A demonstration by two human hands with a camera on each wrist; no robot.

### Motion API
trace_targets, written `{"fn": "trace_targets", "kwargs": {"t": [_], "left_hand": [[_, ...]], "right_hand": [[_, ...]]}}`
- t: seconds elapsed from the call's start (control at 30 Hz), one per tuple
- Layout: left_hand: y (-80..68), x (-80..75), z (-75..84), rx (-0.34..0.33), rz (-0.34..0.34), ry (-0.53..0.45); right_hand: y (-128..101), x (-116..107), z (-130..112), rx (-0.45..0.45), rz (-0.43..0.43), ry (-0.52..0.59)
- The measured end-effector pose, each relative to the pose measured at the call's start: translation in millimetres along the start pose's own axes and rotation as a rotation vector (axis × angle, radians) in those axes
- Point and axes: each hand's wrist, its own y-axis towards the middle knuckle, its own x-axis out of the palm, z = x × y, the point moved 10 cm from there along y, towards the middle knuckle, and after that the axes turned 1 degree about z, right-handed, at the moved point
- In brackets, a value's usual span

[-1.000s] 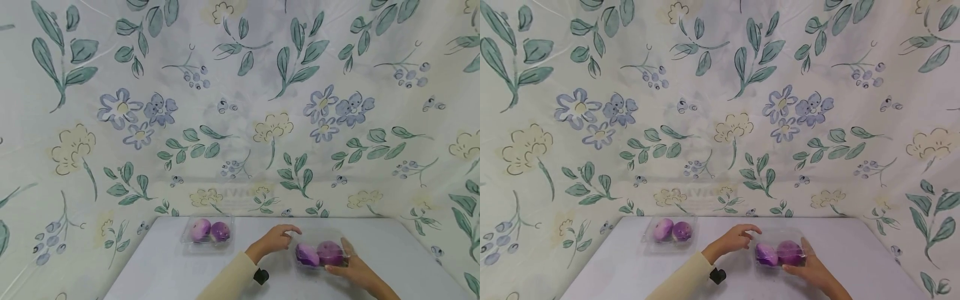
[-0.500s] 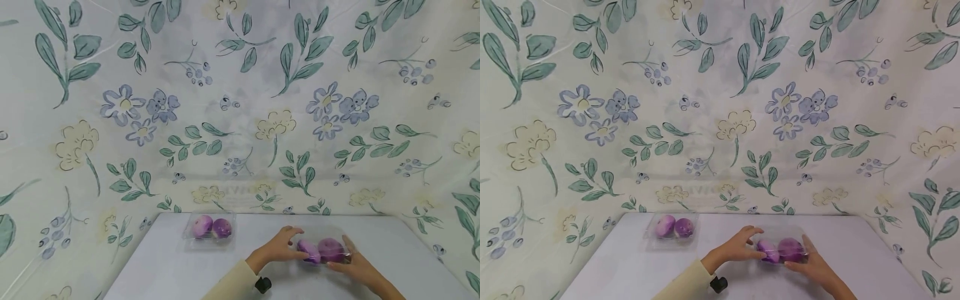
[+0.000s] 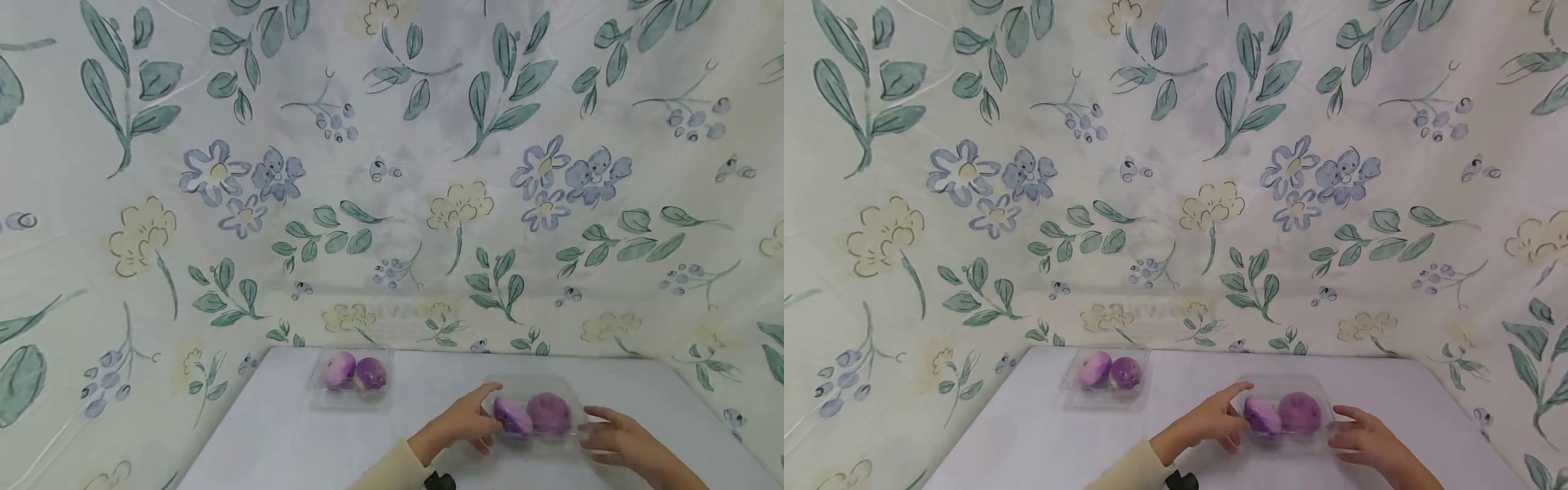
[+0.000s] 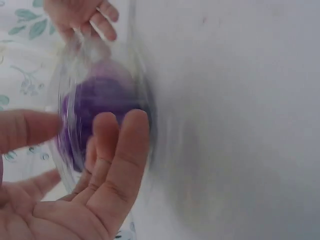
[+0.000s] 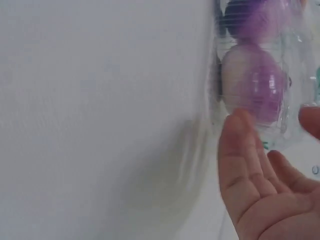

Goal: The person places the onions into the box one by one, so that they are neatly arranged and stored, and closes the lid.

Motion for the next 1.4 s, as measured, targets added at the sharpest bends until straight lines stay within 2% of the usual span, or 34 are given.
{"fn": "trace_targets", "kwargs": {"t": [0.2,0.37,0.5,0.6,0.8,1.03,1.1,1.17,1.3,1.4], "left_hand": [[0.4,2.1,-1.6,-0.014,0.041,-0.126],[-1.6,3.5,-5.9,-0.037,0.09,-0.108],[-3.4,5.8,-7.4,-0.05,0.097,-0.099],[-3.1,5.4,-5.7,-0.049,0.098,-0.099],[-3.3,5.5,-3.2,-0.061,0.099,-0.122],[-6.4,7.5,-4.1,-0.072,0.113,-0.146],[-7.4,6.9,-2.9,-0.065,0.11,-0.139],[-8.4,5.5,-1.7,-0.058,0.104,-0.119],[-13.4,-0.7,1.6,-0.056,0.073,-0.023],[-17.7,-7.8,7.7,-0.04,0.041,0.099]], "right_hand": [[-3.0,-0.1,4.3,0.037,-0.02,0.159],[-4.8,4.4,13.5,0.108,0.003,0.239],[-4.9,6.3,21.9,0.16,0.043,0.243],[-3.5,8.6,20.6,0.131,0.028,0.255],[-2.4,15.0,9.6,0.019,-0.075,0.398],[-5.2,18.2,4.7,-0.043,-0.094,0.441],[-5.0,18.6,2.3,-0.059,-0.086,0.41],[-3.1,16.6,1.6,-0.046,-0.036,0.334],[-0.3,8.0,-2.3,-0.006,0.144,0.069],[-4.2,-0.9,-13.1,-0.043,0.258,-0.114]]}}
